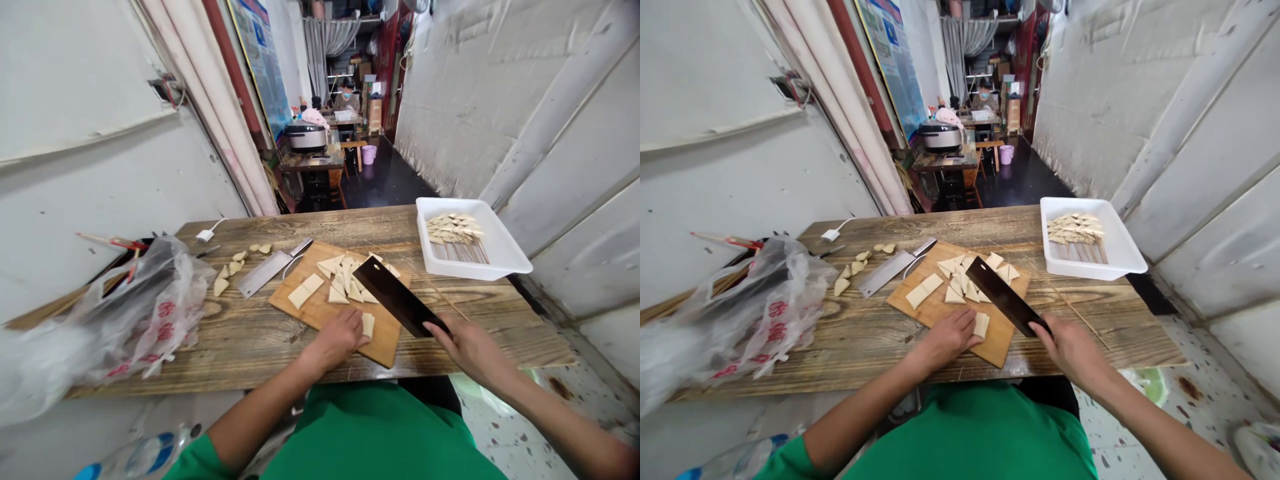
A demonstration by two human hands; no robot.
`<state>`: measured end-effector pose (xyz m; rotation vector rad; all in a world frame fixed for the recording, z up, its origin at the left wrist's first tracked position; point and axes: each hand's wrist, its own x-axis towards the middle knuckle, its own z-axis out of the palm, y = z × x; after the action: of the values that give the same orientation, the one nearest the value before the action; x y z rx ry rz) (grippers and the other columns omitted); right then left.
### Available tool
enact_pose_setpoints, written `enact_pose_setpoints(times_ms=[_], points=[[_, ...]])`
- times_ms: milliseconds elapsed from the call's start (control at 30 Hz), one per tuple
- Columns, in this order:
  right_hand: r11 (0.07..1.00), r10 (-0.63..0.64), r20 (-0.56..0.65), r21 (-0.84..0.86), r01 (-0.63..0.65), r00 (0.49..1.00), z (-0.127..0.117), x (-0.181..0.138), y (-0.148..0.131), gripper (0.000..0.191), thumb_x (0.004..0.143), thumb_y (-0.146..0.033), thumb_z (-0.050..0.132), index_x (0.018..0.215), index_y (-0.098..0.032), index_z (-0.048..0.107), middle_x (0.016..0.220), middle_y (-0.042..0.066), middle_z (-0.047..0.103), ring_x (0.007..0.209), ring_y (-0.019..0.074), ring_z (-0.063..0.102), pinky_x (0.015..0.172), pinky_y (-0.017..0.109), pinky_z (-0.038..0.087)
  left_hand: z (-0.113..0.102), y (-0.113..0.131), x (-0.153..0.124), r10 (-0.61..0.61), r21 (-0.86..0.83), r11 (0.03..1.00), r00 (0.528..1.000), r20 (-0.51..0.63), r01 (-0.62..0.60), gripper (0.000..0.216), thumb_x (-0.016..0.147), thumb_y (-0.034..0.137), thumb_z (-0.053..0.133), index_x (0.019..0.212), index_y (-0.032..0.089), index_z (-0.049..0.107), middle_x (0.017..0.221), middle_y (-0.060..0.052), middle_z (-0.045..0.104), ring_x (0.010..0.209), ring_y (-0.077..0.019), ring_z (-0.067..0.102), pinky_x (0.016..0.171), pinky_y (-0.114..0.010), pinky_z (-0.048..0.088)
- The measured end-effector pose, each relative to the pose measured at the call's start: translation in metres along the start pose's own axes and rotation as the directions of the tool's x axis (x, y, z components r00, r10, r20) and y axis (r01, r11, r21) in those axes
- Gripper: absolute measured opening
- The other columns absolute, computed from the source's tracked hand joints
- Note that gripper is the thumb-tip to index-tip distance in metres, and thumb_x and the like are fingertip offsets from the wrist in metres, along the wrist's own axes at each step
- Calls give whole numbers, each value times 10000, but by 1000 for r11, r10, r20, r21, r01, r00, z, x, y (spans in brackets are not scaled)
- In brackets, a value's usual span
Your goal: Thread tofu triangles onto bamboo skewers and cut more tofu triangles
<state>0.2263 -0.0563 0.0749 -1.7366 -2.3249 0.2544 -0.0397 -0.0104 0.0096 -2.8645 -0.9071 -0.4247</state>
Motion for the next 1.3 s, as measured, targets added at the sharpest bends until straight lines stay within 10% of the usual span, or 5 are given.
enact_pose_setpoints(times_ms=[300,533,667,833,1300], points=[[999,43,-1,3,-43,999,3,-7,6,378,931,-419,291,801,-184,557,607,48,644,571,217,633,509,268,373,-18,-21,19,47,-247,969,981,187,0,620,776,350,561,1317,147,336,1090,-116,583,995,-224,538,826,-319,436],[1000,-3,43,-16,3,999,2,-8,2,365,928,-404,303,766,-185,547,585,40,634,548,193,619,499,250,359,-6,18,3,-479,-57,875,877,34,480,574,789,374,514,1247,46,405,869,-147,586,826,-270,547,722,-395,448],[998,-40,120,-43,45,992,-2,-9,-4,353,933,-385,306,761,-189,544,608,39,641,571,184,629,521,243,374,-1,25,-9,-551,-126,830,834,-26,544,618,782,466,512,1236,59,413,922,-157,583,878,-276,543,757,-419,451],[992,-36,177,-117,57,984,-2,-13,-5,340,932,-397,309,795,-199,549,599,32,643,556,183,629,498,241,351,-1,16,-36,-437,-210,884,897,-61,416,612,757,372,600,1269,114,388,1196,-174,504,1083,-259,490,881,-393,442],[965,-63,225,-236,117,972,4,-33,-5,313,933,-369,295,763,-214,507,567,15,633,487,175,608,443,256,254,0,-2,-54,-3,-27,1000,983,-186,-2,288,884,121,364,1125,104,520,1140,-178,562,1154,-220,464,880,-390,465]])
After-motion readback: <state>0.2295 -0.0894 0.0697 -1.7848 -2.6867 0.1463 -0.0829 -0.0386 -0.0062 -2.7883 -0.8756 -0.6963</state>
